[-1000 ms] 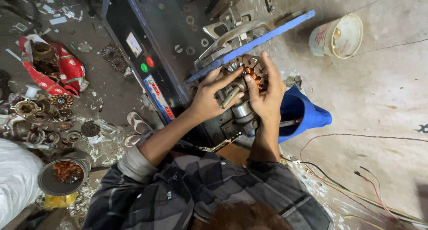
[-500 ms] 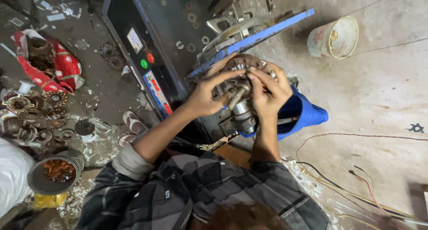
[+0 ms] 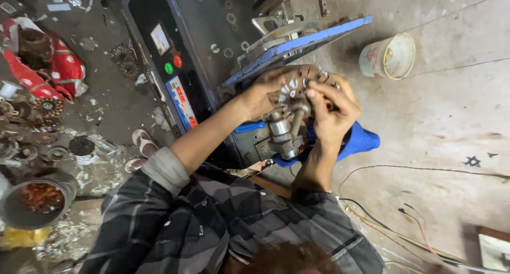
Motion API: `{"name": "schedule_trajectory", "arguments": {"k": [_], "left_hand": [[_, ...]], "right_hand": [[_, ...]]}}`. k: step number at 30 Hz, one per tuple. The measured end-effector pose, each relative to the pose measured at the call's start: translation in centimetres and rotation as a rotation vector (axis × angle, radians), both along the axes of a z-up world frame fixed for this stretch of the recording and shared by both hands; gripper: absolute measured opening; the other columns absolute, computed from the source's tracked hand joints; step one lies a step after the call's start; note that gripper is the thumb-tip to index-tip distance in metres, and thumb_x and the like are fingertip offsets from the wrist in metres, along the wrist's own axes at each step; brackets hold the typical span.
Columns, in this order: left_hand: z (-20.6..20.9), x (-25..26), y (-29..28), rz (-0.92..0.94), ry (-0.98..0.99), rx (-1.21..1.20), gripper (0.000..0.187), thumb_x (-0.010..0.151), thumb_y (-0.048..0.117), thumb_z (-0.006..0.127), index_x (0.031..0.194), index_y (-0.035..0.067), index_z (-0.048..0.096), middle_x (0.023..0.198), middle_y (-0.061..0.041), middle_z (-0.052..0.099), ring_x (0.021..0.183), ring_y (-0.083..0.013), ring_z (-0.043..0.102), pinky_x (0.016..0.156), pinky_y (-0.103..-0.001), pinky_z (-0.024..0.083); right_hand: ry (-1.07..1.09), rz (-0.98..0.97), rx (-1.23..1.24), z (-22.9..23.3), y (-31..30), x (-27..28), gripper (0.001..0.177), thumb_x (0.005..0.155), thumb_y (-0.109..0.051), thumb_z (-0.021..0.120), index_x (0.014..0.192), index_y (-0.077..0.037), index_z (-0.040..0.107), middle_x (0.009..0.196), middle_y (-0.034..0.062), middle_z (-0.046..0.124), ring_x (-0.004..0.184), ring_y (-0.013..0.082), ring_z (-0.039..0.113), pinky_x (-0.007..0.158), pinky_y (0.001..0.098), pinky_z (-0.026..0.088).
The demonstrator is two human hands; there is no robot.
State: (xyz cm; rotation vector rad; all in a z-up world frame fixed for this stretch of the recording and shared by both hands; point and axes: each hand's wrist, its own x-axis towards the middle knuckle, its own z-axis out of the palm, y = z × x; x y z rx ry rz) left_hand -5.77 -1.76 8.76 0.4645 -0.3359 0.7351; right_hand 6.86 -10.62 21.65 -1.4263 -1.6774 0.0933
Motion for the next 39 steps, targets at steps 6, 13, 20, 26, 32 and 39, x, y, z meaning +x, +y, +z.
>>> {"name": "schedule_trajectory", "arguments": {"k": [6,13,20,26,32,39], "left_hand": [[-2.4,2.3,0.3,0.071,0.078,-0.376,0.043,0.102,0.032,0.066,0.136,0.007,0.06,0.125,-0.012,0.069,0.117,-0.0255,0.067,0.101,-0.045,0.056],[-2.0,2.4,0.9,0.188,0.155,-0.364,0.033,0.1,0.027,0.072,0.125,0.006,0.065,0.115,-0.008,0.069,0.108,-0.0233,0.068,0.095,-0.043,0.058],[-1.6,2.7,1.3,0.134,0.149,-0.449,0.033,0.094,0.028,0.07,0.121,0.01,0.065,0.11,-0.006,0.07,0.102,-0.0211,0.069,0.087,-0.043,0.062],[-4.0,4.7,2.1,0.146,0.058,-0.467,0.032,0.099,0.023,0.068,0.125,0.004,0.064,0.112,-0.011,0.071,0.101,-0.0239,0.07,0.089,-0.042,0.062],[-6.0,6.4,2.3,0.212,-0.001,-0.47,0.031,0.099,0.019,0.068,0.124,0.002,0.065,0.112,-0.01,0.072,0.1,-0.0218,0.07,0.088,-0.039,0.061],[-5.7,6.8,2.5,0.243,0.007,-0.498,0.03,0.096,0.019,0.073,0.12,0.002,0.067,0.108,-0.009,0.072,0.097,-0.0201,0.069,0.088,-0.04,0.062]], "right_hand": [[0.022,-0.017,0.012,0.1,1.7,-0.8,0.021,0.089,0.005,0.083,0.109,-0.001,0.078,0.115,0.0123,0.072,0.105,0.0197,0.069,0.093,0.0301,0.054],[-0.045,-0.016,-0.012,0.5,2.2,-1.9,0.021,0.089,0.004,0.083,0.109,-0.002,0.078,0.113,0.0116,0.073,0.103,0.0197,0.07,0.09,0.0302,0.056],[-0.175,-0.013,0.032,1.2,2.6,-3.3,0.019,0.092,0.003,0.083,0.11,-0.001,0.078,0.112,0.0128,0.074,0.105,0.0217,0.071,0.094,0.0316,0.056],[-0.047,-0.021,-0.038,0.3,3.6,-2.5,0.016,0.092,0.0,0.082,0.108,-0.001,0.079,0.114,0.0115,0.072,0.102,0.0204,0.07,0.087,0.0309,0.058],[-0.036,0.03,0.001,-1.0,4.4,-1.0,0.019,0.093,0.003,0.082,0.111,0.002,0.078,0.115,0.0127,0.072,0.108,0.0208,0.068,0.096,0.0311,0.054],[-0.087,-0.015,0.007,-1.1,4.6,-1.1,0.017,0.093,0.001,0.081,0.11,0.002,0.079,0.112,0.0108,0.072,0.1,0.0183,0.065,0.088,0.0291,0.054]]}}
